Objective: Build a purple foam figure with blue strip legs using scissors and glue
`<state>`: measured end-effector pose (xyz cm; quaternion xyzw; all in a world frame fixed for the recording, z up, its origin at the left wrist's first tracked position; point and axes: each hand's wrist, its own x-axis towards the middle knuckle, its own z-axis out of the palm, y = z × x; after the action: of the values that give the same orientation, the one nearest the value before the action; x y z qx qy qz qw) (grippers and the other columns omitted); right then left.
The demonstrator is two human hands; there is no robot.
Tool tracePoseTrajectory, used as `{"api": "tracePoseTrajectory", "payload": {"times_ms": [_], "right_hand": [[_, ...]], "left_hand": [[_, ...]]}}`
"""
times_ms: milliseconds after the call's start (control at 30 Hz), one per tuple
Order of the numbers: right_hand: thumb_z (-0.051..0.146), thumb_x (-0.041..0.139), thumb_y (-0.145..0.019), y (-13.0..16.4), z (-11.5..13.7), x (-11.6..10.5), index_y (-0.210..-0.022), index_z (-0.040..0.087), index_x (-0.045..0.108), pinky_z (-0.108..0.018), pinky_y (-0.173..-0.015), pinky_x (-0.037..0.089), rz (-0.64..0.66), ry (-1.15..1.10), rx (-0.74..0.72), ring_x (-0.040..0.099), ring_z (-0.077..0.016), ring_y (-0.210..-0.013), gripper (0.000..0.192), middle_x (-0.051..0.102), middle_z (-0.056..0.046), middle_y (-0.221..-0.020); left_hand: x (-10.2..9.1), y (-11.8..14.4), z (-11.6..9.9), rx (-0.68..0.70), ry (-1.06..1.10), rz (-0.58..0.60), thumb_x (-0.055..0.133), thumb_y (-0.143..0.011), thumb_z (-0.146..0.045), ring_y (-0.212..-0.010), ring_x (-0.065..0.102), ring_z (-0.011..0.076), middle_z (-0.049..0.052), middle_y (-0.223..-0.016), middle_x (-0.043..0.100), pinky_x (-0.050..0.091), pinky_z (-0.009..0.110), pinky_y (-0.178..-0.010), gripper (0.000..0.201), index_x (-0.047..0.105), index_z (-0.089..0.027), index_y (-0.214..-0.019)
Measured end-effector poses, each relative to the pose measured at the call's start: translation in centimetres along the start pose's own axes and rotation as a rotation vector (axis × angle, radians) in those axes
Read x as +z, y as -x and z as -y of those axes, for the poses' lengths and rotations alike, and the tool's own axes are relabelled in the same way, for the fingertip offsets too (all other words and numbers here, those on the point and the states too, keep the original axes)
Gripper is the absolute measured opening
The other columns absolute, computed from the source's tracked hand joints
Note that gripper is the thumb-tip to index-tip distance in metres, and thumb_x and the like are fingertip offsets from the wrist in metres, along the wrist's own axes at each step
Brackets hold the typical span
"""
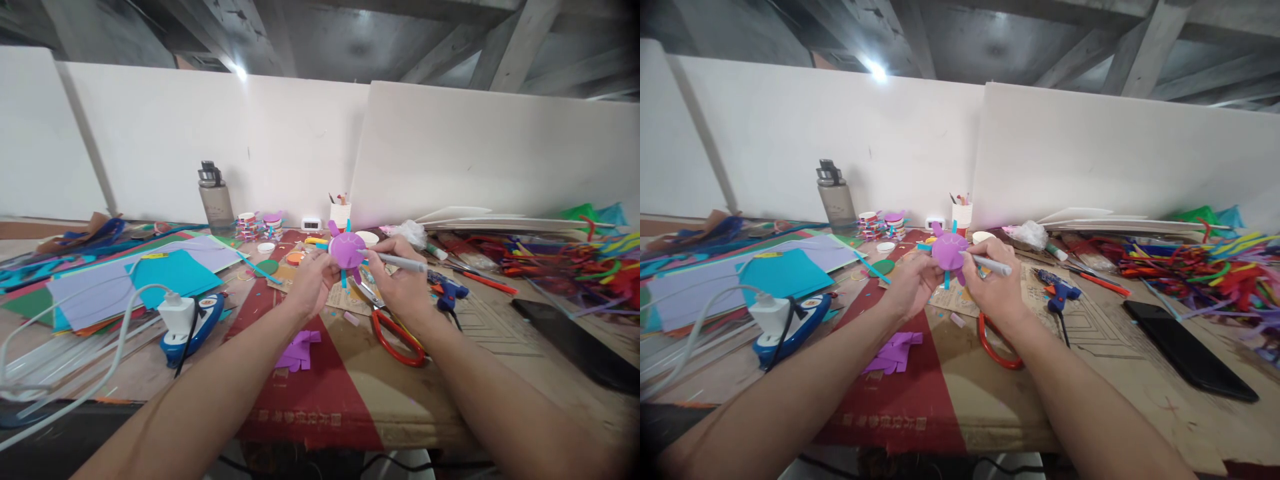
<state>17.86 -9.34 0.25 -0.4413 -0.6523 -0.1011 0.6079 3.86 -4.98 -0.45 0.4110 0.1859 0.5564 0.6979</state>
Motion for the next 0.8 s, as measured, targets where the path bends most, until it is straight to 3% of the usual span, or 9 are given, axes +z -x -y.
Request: {"api": "tracePoseTrajectory", "payload": {"times_ms": [367, 567, 800], "right_hand": [[0.027, 0.059, -0.085, 0.18, 0.36, -0.02, -0.083, 0.022, 0.061, -0.035, -0.072, 0.049, 0.027, -0.036, -0.047, 0.062, -0.0190, -0.077, 0.006, 0.065, -0.004, -0.080], [0.027, 0.058, -0.086, 0.22, 0.38, 0.03, -0.084, 0.021, 0.061, -0.036, -0.071, 0.048, 0.029, -0.018, -0.058, 0.062, -0.0194, -0.077, 0.006, 0.065, -0.004, -0.080], [0.027, 0.058, -0.087, 0.22, 0.35, 0.09, -0.084, 0.022, 0.061, -0.035, -0.070, 0.048, 0.033, 0.010, -0.070, 0.062, -0.0197, -0.078, 0.006, 0.066, -0.005, -0.081]], "left_hand": [[-0.09, 0.13, 0.49, -0.012, -0.023, 0.064, 0.064, -0.062, -0.013, -0.056, 0.045, 0.0075, -0.004, -0.060, 0.046, 0.043, 0.026, -0.067, 0.016, 0.049, -0.017, -0.064], [0.18, 0.37, 0.38, -0.004, -0.040, 0.115, 0.064, -0.063, -0.017, -0.062, 0.053, 0.0098, 0.000, -0.067, 0.057, 0.047, 0.026, -0.070, 0.008, 0.057, -0.015, -0.065], [0.57, 0.61, 0.26, 0.012, -0.034, 0.106, 0.063, -0.060, -0.015, -0.063, 0.056, 0.0113, 0.000, -0.064, 0.058, 0.049, 0.030, -0.074, 0.006, 0.058, -0.016, -0.064]]}}
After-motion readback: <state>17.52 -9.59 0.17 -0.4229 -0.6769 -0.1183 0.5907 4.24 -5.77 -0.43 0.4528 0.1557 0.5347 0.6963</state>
